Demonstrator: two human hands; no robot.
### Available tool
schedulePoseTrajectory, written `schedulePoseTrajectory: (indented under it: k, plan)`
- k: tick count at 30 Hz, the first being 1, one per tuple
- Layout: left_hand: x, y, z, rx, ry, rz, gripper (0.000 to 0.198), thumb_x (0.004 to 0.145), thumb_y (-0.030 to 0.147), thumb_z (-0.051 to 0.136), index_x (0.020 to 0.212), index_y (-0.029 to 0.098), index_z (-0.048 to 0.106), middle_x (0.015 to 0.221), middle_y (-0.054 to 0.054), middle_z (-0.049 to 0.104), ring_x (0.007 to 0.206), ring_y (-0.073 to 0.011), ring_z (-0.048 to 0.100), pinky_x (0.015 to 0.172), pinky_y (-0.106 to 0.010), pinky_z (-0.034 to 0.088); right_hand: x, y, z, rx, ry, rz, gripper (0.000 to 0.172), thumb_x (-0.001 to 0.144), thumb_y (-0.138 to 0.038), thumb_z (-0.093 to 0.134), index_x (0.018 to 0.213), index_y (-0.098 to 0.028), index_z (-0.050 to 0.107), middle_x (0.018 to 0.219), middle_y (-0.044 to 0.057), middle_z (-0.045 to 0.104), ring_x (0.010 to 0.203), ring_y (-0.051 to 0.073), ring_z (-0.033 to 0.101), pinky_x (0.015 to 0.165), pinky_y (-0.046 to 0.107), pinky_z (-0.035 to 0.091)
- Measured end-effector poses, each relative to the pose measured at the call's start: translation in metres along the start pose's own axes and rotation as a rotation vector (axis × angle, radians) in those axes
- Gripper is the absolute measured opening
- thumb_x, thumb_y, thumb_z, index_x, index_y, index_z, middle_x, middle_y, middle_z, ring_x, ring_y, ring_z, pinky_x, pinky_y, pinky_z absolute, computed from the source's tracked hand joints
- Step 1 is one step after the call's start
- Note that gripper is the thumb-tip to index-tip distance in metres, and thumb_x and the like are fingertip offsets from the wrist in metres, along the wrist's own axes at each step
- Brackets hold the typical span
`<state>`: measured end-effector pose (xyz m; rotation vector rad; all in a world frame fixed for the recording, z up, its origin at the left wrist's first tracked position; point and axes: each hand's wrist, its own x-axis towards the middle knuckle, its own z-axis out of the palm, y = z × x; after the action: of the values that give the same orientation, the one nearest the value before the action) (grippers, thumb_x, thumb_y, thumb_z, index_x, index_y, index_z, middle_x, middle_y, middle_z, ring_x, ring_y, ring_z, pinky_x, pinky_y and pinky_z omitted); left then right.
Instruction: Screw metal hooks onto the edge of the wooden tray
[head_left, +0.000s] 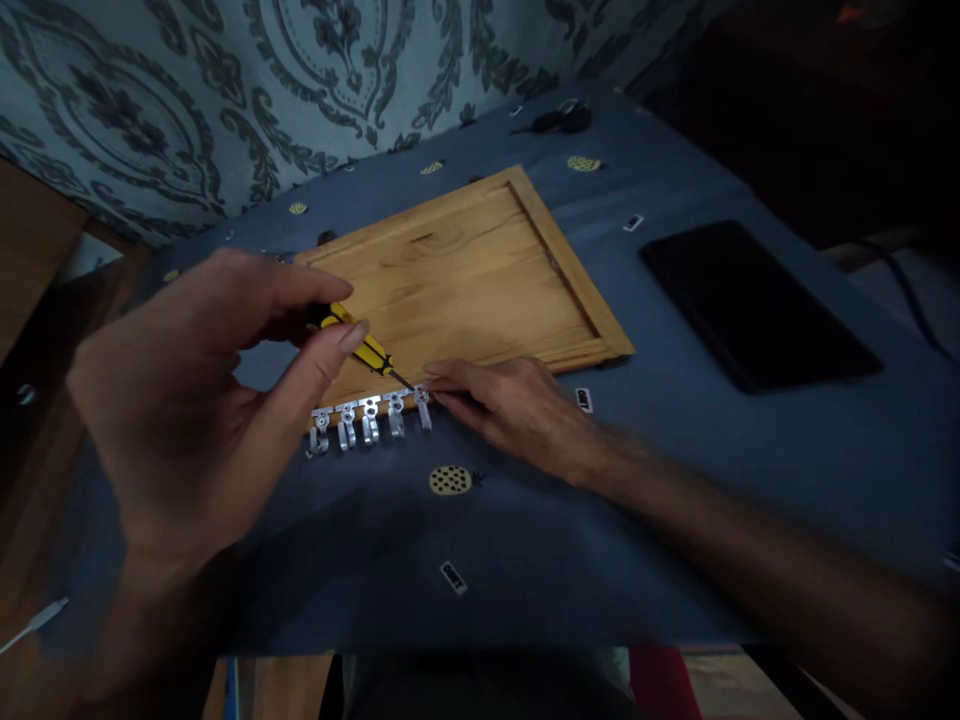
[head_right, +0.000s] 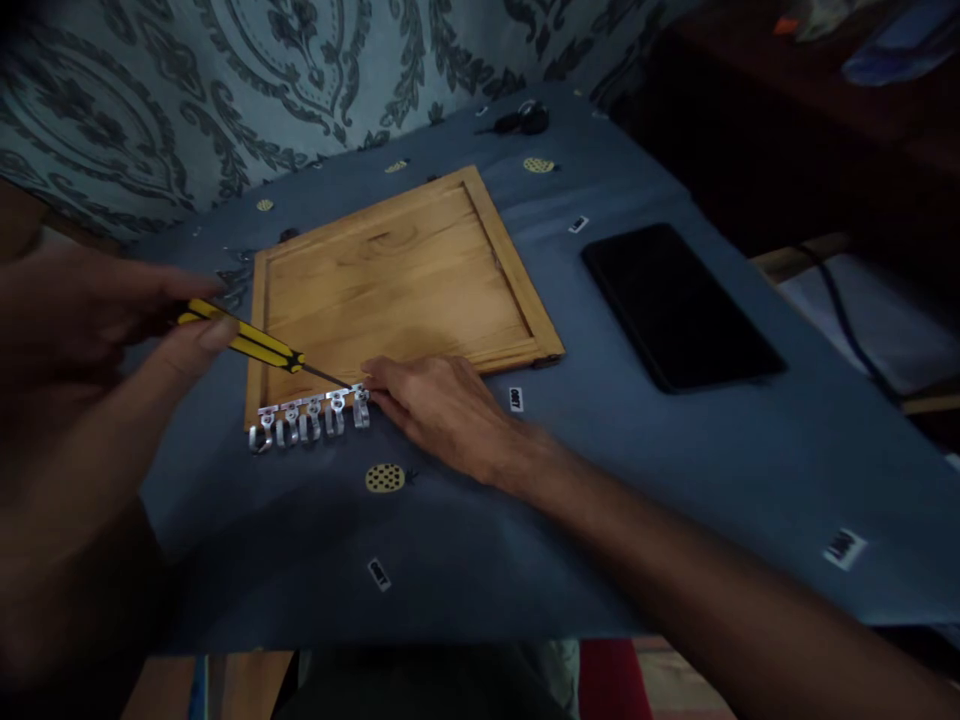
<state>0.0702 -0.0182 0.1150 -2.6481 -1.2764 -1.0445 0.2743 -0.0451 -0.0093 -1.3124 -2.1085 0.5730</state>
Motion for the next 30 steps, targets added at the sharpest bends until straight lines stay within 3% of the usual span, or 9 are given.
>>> schedulePoseTrajectory:
  k: [9,16,30]
  plan:
    - [0.0012,0.0124,-0.0025,0.015,-0.073,0.023,0.007,0.089,0.027,0.069,0.096,0.024,0.071,0.084,0.003,0.068,0.075,-0.0128,0.064,0.068,-0.031,0.05,-0.0009,-0.0019,-0.0023,0.012,-0.003,0.011,0.022,0.098,-0.025,0.053,0.115,-0.023,0.066,0.09,0.003,0.078,0.082,0.017,0.073,0.074,0.027,0.051]
    - [0.001,0.0098,0.0011,0.034,-0.056,0.071,0.008,0.089,0.024,0.07,0.097,0.025,0.07,0.087,0.005,0.07,0.074,-0.0122,0.064,0.069,-0.03,0.052,-0.0002,-0.0037,-0.003,0.009,-0.003,0.01,0.02,0.097,-0.024,0.053,0.113,-0.023,0.066,0.089,0.003,0.078,0.08,0.017,0.072,0.072,0.027,0.051]
    - [-0.0008,0.005,0.0031,0.086,-0.034,0.076,0.017,0.089,0.038,0.071,0.094,0.022,0.07,0.082,0.005,0.069,0.072,-0.0101,0.065,0.067,-0.024,0.049,0.0004,0.0002,-0.0005,-0.005,0.003,-0.016,0.021,0.099,-0.026,0.051,0.113,-0.021,0.066,0.089,0.004,0.077,0.082,0.018,0.072,0.072,0.027,0.05]
